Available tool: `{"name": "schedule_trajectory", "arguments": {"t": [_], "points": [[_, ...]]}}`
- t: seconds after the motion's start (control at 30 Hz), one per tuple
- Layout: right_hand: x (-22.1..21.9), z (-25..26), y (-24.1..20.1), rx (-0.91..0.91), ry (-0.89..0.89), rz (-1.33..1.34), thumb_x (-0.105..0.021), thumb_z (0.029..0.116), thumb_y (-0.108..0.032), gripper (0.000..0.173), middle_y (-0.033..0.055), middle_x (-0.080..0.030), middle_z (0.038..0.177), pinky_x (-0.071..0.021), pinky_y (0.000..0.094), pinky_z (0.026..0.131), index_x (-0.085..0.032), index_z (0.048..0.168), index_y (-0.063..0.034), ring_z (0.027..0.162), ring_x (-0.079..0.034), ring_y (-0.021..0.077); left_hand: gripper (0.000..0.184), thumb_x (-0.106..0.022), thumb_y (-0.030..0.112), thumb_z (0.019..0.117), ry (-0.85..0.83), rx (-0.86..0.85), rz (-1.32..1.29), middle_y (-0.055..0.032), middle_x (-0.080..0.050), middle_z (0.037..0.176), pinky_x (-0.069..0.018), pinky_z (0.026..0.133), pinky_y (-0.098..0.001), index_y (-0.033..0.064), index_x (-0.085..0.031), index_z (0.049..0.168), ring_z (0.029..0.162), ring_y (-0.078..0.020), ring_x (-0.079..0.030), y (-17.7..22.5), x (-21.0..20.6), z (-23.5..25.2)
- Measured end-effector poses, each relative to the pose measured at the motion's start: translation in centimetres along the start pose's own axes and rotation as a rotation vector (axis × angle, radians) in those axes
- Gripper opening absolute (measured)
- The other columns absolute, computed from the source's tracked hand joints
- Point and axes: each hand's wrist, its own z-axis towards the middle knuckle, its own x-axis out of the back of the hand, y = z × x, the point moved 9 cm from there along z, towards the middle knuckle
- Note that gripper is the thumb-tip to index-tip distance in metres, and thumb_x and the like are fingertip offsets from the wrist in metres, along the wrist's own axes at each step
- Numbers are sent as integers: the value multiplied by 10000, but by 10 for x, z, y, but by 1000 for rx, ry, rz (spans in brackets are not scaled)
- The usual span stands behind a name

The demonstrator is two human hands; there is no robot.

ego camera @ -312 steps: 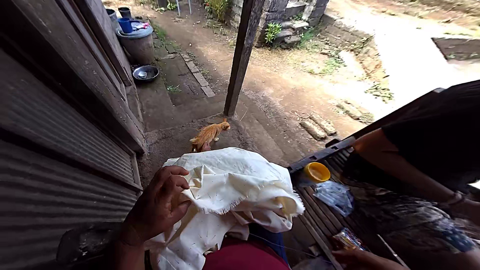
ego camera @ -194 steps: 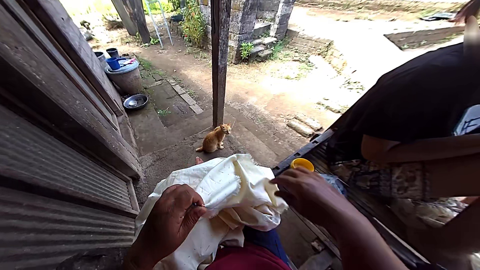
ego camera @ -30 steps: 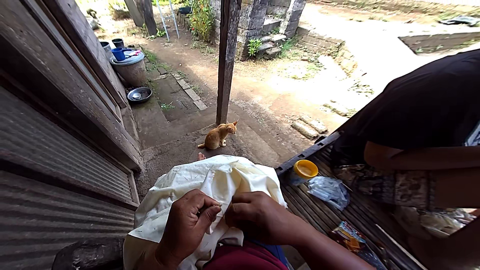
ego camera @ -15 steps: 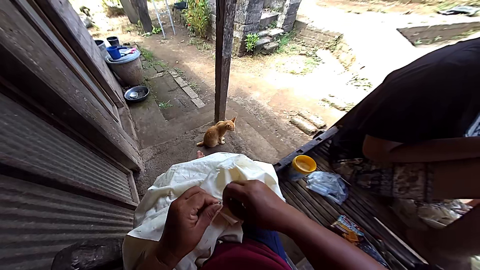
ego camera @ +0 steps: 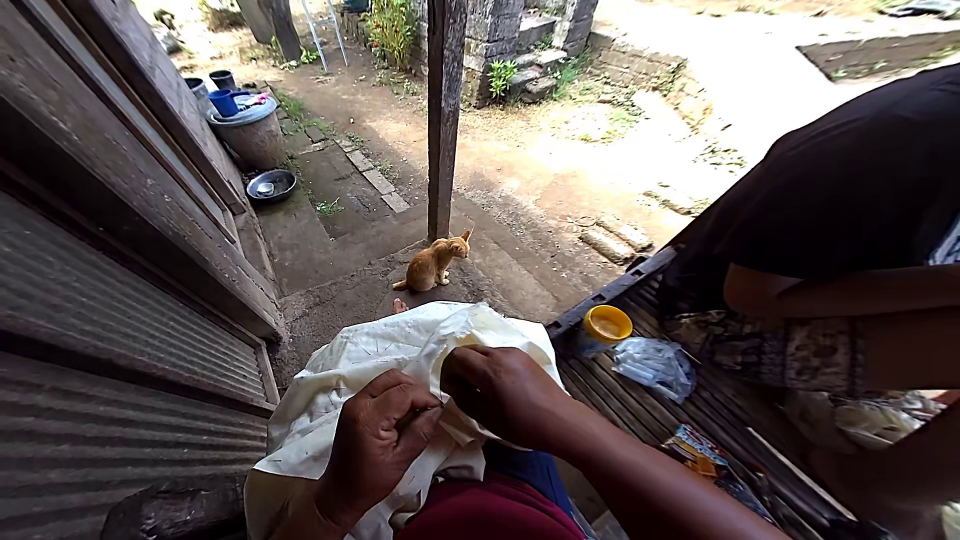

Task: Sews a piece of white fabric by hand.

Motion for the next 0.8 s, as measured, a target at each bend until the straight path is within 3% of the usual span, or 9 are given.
{"name": "schedule_trajectory", "arguments": {"t": [0.13,0.27,0.4,0.47,0.53,0.6,0.67,0.73,0.8], "points": [[-1,-2,-18,200,-72,139,-605,979,-135,125,49,-658,766,-516,302,580,-685,898,-83,682,-643,151,155,-698,222,952,2,-8,52,4,-675,911,-533,749,-117,79,-726,898,843,18,-630,-1,0,0],[-1,0,2,-27,-4,-15,-594,947,-157,124,50,-651,741,-521,349,535,-667,873,-90,642,-653,172,92,-698,168,927,19,-25,59,3,-684,924,-543,755,-128,89,-732,896,862,4,-641,2,1,0],[-1,-2,-18,175,-51,93,-600,971,-139,126,47,-639,743,-499,308,551,-670,880,-87,656,-630,156,155,-687,219,957,9,-26,78,-1,-681,919,-538,770,-124,79,-723,902,873,10,-639,1,0,-1],[2,-1,-8,32,28,1,-587,968,-154,125,52,-657,755,-523,327,543,-666,900,-87,650,-653,165,127,-697,198,943,-6,-28,70,-3,-684,928,-544,767,-122,83,-734,903,867,10,-642,2,-3,-3],[-3,-1,2,-46,-22,-30,-590,950,-156,128,59,-651,740,-521,361,527,-671,882,-85,635,-655,184,95,-690,170,924,23,-22,75,3,-686,927,-541,748,-125,91,-731,890,862,7,-640,1,1,-1],[-6,-3,-10,109,-96,50,-603,956,-149,127,46,-639,732,-503,338,529,-670,862,-94,639,-640,167,118,-687,186,935,39,-19,78,3,-691,923,-541,754,-128,85,-731,894,867,6,-642,0,4,0],[-2,-3,-20,181,-55,104,-594,982,-142,127,52,-645,756,-510,311,562,-670,899,-84,666,-639,161,171,-685,234,966,3,-25,70,-5,-686,932,-540,783,-129,77,-727,912,882,9,-642,1,-1,-3],[1,-1,-9,33,35,21,-587,971,-156,122,48,-647,751,-519,316,545,-661,904,-87,650,-646,157,130,-691,195,950,-5,-35,53,-8,-688,937,-546,774,-130,80,-734,908,877,3,-646,2,-3,-3],[-2,-2,1,-38,-12,-2,-602,941,-158,122,45,-645,729,-512,334,532,-673,871,-89,630,-642,160,97,-683,159,931,29,-38,45,-4,-690,928,-546,754,-139,82,-729,894,869,-7,-646,1,1,-2]]}}
